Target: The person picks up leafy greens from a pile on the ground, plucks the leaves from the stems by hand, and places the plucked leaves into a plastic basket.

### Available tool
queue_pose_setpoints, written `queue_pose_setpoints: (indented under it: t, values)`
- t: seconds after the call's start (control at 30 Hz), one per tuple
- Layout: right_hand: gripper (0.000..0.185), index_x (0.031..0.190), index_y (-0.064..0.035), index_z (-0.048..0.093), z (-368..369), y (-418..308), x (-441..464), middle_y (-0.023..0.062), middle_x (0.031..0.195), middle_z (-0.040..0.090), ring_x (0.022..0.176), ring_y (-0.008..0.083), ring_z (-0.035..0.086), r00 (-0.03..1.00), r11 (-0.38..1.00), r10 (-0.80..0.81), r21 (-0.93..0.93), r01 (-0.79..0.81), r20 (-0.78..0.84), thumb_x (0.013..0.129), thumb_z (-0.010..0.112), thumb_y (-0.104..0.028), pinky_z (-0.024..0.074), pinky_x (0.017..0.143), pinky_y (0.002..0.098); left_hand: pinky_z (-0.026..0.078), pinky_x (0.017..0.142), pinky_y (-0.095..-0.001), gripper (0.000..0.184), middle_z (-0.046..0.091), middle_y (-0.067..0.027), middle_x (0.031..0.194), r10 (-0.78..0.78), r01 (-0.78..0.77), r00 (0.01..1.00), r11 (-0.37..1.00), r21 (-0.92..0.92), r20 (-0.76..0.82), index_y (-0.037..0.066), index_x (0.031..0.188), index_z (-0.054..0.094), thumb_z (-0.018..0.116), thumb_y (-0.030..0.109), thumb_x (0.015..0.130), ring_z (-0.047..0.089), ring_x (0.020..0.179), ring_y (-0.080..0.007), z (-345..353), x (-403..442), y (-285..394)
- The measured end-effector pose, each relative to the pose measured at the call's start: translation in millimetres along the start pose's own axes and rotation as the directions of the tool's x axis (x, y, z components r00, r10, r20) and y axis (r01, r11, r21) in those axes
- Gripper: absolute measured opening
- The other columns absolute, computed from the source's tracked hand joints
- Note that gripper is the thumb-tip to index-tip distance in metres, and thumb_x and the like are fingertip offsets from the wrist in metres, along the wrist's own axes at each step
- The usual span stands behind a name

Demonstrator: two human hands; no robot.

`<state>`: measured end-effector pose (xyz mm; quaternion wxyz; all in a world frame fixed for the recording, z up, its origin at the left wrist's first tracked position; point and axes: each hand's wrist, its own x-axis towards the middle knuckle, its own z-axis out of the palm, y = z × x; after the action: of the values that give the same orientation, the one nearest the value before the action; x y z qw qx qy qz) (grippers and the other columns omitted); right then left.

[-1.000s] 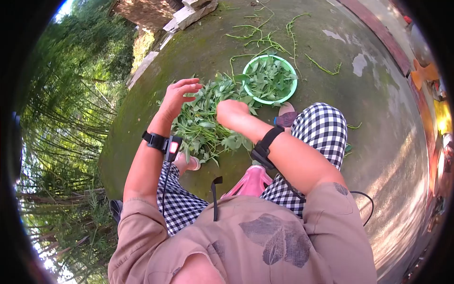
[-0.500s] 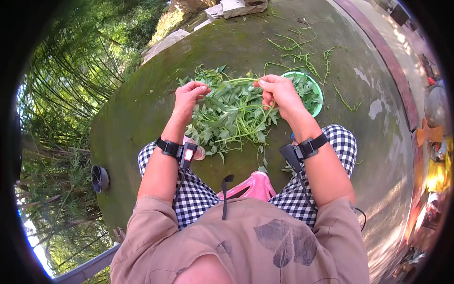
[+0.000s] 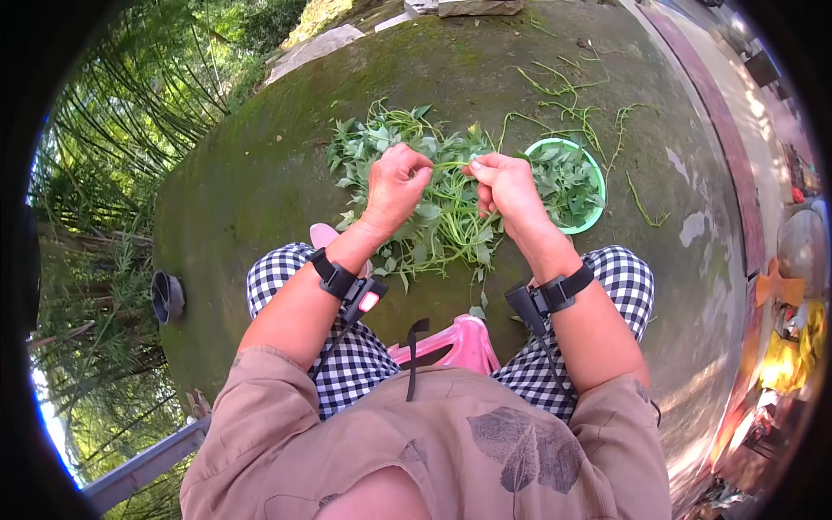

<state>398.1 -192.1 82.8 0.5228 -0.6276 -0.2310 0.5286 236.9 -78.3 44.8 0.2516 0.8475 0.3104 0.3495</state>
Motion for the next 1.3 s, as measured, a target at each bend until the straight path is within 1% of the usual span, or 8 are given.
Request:
queue_pose_setpoints:
  t: [0.47, 0.57, 0.77, 0.9, 1.03, 1.13, 1.27, 1.3]
  values:
    - [0.024, 0.102, 0.0047, 0.065, 15, 5, 0, -0.0016, 0.055, 0.048, 0.044, 0.0098, 0.045, 0.999, 0.995, -0.014, 0.1, 0.016, -0.03, 0.094, 0.056, -0.016, 0.0403, 0.044, 0.0249, 0.048, 0.067, -0.0339, 0.025, 0.06, -0.0079, 0.078, -0.179, 0.181, 0.983, 0.983, -0.032, 0.049, 0.005, 0.099, 0.069, 0.068, 0.013, 0.075, 0.058, 0.07, -0.0209, 4, -6, -3]
    - [0.024, 0.102, 0.0042, 0.065, 18, 8, -2, -0.0013, 0.055, 0.049, 0.044, 0.0101, 0.047, 1.0, 0.995, 0.004, 0.097, -0.004, -0.006, 0.094, 0.056, -0.016, 0.0407, 0.045, 0.025, 0.047, 0.078, -0.0394, 0.023, 0.058, -0.0101, 0.084, -0.422, 0.448, 0.88, 0.889, -0.09, 0.219, 0.01, 0.096, 0.07, 0.066, 0.019, 0.075, 0.057, 0.084, -0.0269, 2, -6, 2]
    - [0.021, 0.099, 0.0021, 0.065, 14, 16, 2, -0.0008, 0.058, 0.052, 0.047, 0.0103, 0.049, 0.999, 0.999, 0.015, 0.035, -0.016, 0.029, 0.093, 0.058, -0.017, 0.0403, 0.047, 0.0239, 0.047, 0.078, -0.0418, 0.015, 0.06, -0.0116, 0.086, -0.14, 0.152, 0.98, 0.985, -0.077, 0.142, 0.005, 0.082, 0.069, 0.064, 0.018, 0.076, 0.057, 0.086, -0.0304, 10, -9, -6]
    - [0.017, 0.091, -0.0003, 0.066, 8, 25, 10, 0.003, 0.061, 0.057, 0.054, 0.0162, 0.056, 0.994, 0.952, -0.012, -0.302, 0.044, 0.105, 0.083, 0.067, -0.015, 0.0448, 0.051, 0.0294, 0.047, 0.076, -0.0389, 0.015, 0.06, -0.0123, 0.083, -0.215, 0.234, 0.946, 0.971, -0.053, 0.242, 0.002, 0.079, 0.065, 0.062, 0.016, 0.077, 0.058, 0.085, -0.0288, 2, -2, -12]
    - [0.03, 0.095, -0.0055, 0.067, 10, 22, 0, 0.0114, 0.082, 0.067, 0.087, 0.0346, 0.065, 0.999, 0.521, -0.041, -0.853, 0.033, 0.014, 0.07, 0.076, -0.019, 0.0493, 0.077, 0.0424, 0.047, 0.074, -0.0404, 0.013, 0.06, -0.0118, 0.082, -0.171, 0.174, 0.968, 0.985, 0.003, 0.181, 0.002, 0.077, 0.062, 0.061, 0.016, 0.076, 0.058, 0.084, -0.029, -2, 0, -7]
    - [0.033, 0.098, -0.006, 0.068, 15, 27, -7, 0.0136, 0.093, 0.066, 0.091, 0.0314, 0.065, 0.881, 0.429, -0.465, -0.85, 0.306, 0.083, 0.071, 0.076, -0.022, 0.0492, 0.078, 0.0424, 0.047, 0.073, -0.041, 0.011, 0.059, -0.0115, 0.082, -0.076, 0.071, 0.987, 0.997, 0.038, 0.141, 0.003, 0.078, 0.061, 0.061, 0.014, 0.077, 0.058, 0.083, -0.0301, 0, -2, -9]
    - [0.024, 0.099, -0.0066, 0.068, 17, 15, 1, 0.0133, 0.096, 0.064, 0.09, 0.031, 0.064, 0.912, 0.599, -0.395, -0.722, 0.345, 0.108, 0.08, 0.068, -0.021, 0.0488, 0.078, 0.0426, 0.046, 0.072, -0.0413, 0.01, 0.058, -0.0113, 0.081, -0.025, 0.026, 0.987, 1.0, 0.002, 0.156, 0.004, 0.077, 0.06, 0.062, 0.013, 0.077, 0.057, 0.082, -0.0304, 8, -7, -7]
    - [0.019, 0.095, -0.0064, 0.068, 18, 19, 4, 0.0128, 0.095, 0.064, 0.088, 0.0314, 0.063, 0.898, 0.536, -0.429, -0.773, 0.34, 0.097, 0.083, 0.064, -0.02, 0.0487, 0.077, 0.0421, 0.046, 0.072, -0.0415, 0.01, 0.058, -0.0113, 0.081, -0.018, 0.02, 0.987, 1.0, -0.012, 0.159, 0.004, 0.077, 0.06, 0.063, 0.013, 0.077, 0.057, 0.082, -0.0305, 10, -8, -6]
